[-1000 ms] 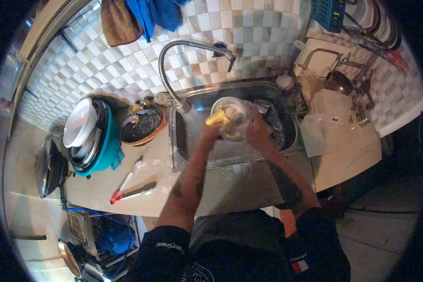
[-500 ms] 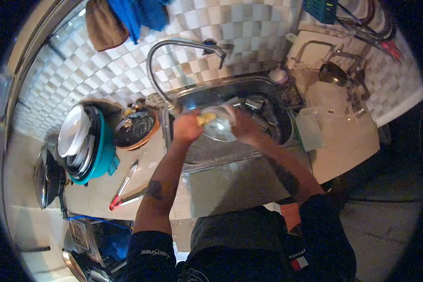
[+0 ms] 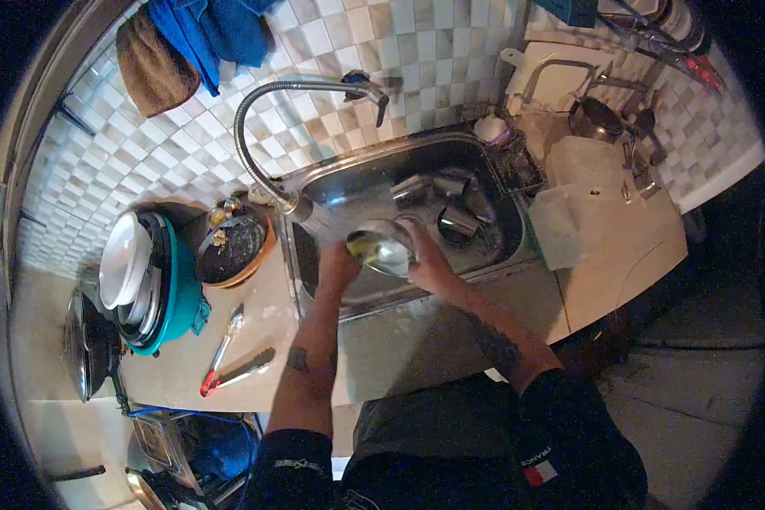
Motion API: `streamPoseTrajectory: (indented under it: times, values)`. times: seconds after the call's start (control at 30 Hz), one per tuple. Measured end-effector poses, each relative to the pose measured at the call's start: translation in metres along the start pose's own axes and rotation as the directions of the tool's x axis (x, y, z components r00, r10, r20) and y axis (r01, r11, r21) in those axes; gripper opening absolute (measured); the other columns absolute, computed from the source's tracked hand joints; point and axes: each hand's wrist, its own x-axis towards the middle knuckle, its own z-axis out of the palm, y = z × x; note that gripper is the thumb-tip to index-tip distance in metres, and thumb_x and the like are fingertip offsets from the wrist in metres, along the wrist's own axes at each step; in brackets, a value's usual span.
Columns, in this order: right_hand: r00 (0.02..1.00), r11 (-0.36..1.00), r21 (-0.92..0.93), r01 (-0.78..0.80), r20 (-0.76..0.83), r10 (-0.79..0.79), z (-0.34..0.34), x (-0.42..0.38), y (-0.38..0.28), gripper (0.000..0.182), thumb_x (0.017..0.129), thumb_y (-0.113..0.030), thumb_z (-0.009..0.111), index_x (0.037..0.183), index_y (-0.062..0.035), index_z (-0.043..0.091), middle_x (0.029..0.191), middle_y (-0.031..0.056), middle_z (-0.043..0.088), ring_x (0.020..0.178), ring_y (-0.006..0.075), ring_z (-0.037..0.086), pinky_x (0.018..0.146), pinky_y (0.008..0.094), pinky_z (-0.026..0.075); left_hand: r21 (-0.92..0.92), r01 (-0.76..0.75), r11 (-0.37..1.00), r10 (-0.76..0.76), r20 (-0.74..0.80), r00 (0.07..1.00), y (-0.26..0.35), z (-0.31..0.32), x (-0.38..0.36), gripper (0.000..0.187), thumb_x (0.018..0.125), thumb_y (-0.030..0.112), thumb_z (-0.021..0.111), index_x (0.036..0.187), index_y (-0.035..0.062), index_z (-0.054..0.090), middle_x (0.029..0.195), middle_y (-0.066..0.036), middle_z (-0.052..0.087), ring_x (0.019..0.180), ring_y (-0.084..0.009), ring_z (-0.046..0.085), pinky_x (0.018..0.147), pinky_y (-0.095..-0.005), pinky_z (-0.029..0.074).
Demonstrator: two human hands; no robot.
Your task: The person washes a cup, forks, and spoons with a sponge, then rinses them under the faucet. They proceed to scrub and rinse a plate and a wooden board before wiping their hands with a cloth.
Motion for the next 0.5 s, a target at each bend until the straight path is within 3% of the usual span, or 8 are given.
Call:
streamPoseTrajectory:
  times: [0.03, 0.13, 0.23, 0.27, 0.3, 0.37, 0.4, 0.5]
  values:
    - [0.976, 0.974, -0.081, -0.210, 0.033, 0.213, 0.003, -0.006, 0.003, 0.078, 0.067, 0.006, 0.060, 0.139, -0.0039, 0.030, 0.130, 0.0253, 0.047, 0.125, 0.0401, 0.045, 0.107, 0.0417, 0.035, 0.279, -0.178, 0.944, 0.186, -0.004, 0.982, 0.010, -0.016, 0.004, 0.029, 0.078, 0.014, 0.065, 0.106, 0.0110, 0.061, 0.098, -0.011, 0.067, 0.085, -0.0346, 0.066, 0.070, -0.0415, 0.055]
    - [0.898, 0.931, -0.055, -0.361, 0.250, 0.363, 0.006, -0.003, 0.016, 0.076, 0.070, 0.006, 0.058, 0.140, -0.0036, 0.029, 0.131, 0.0256, 0.047, 0.124, 0.0399, 0.046, 0.105, 0.0423, 0.037, 0.436, -0.668, 0.603, 0.689, 0.139, 0.712, 0.054, -0.031, 0.023, 0.025, 0.077, 0.014, 0.064, 0.102, 0.0084, 0.062, 0.090, -0.014, 0.068, 0.081, -0.0376, 0.065, 0.068, -0.0436, 0.054]
    - [0.967, 0.984, -0.032, -0.177, 0.181, 0.180, -0.012, 0.012, 0.003, 0.073, 0.074, 0.007, 0.052, 0.141, -0.0037, 0.028, 0.133, 0.0239, 0.047, 0.124, 0.0353, 0.048, 0.105, 0.0399, 0.037, 0.485, -0.683, 0.547, 0.715, 0.155, 0.682, 0.061, -0.034, 0.037, 0.025, 0.081, 0.013, 0.062, 0.106, 0.0095, 0.063, 0.090, -0.012, 0.069, 0.082, -0.0321, 0.067, 0.069, -0.0389, 0.055]
    - [0.982, 0.993, 0.032, -0.116, 0.151, 0.110, -0.022, 0.021, -0.010, 0.072, 0.074, 0.007, 0.051, 0.142, -0.0037, 0.029, 0.133, 0.0235, 0.047, 0.125, 0.0341, 0.047, 0.105, 0.0391, 0.036, 0.295, -0.529, 0.796, 0.575, -0.093, 0.813, 0.052, -0.026, 0.039, 0.025, 0.083, 0.014, 0.061, 0.107, 0.0092, 0.063, 0.093, -0.013, 0.068, 0.084, -0.0316, 0.067, 0.070, -0.0378, 0.054]
    - [0.945, 0.942, 0.115, -0.317, 0.127, 0.302, -0.025, 0.026, -0.020, 0.071, 0.074, 0.007, 0.048, 0.142, -0.0015, 0.030, 0.134, 0.0232, 0.047, 0.127, 0.0336, 0.045, 0.107, 0.0378, 0.033, 0.033, -0.353, 0.935, 0.348, -0.282, 0.894, 0.033, -0.008, 0.041, 0.025, 0.085, 0.015, 0.060, 0.109, 0.0090, 0.063, 0.096, -0.013, 0.068, 0.086, -0.0310, 0.067, 0.070, -0.0367, 0.054]
    - [0.964, 0.952, 0.177, -0.250, -0.043, 0.261, -0.009, 0.032, -0.006, 0.072, 0.069, 0.009, 0.047, 0.139, -0.0002, 0.034, 0.135, 0.0222, 0.045, 0.128, 0.0343, 0.042, 0.110, 0.0393, 0.029, -0.363, -0.133, 0.922, 0.019, -0.301, 0.953, 0.015, 0.019, 0.031, 0.030, 0.087, 0.017, 0.061, 0.115, 0.0059, 0.060, 0.104, -0.016, 0.067, 0.091, -0.0293, 0.067, 0.076, -0.0334, 0.052]
    - [0.961, 0.954, 0.206, -0.216, -0.125, 0.245, 0.000, 0.033, 0.003, 0.072, 0.067, 0.010, 0.046, 0.138, 0.0005, 0.036, 0.136, 0.0216, 0.045, 0.129, 0.0346, 0.041, 0.112, 0.0400, 0.028, -0.732, -0.045, 0.680, -0.172, -0.218, 0.961, 0.036, 0.036, 0.015, 0.030, 0.086, 0.014, 0.061, 0.114, 0.0028, 0.060, 0.104, -0.015, 0.067, 0.093, -0.0301, 0.065, 0.079, -0.0346, 0.051]
    - [0.980, 0.973, 0.181, -0.143, -0.114, 0.165, 0.011, 0.030, 0.032, 0.074, 0.070, 0.004, 0.045, 0.142, 0.0006, 0.028, 0.137, 0.0240, 0.042, 0.131, 0.0342, 0.039, 0.111, 0.0374, 0.027, -0.487, -0.025, 0.873, -0.064, -0.166, 0.984, 0.023, 0.094, -0.009, 0.035, 0.085, 0.009, 0.059, 0.118, 0.0024, 0.055, 0.108, -0.014, 0.063, 0.097, -0.0279, 0.063, 0.078, -0.0343, 0.053]
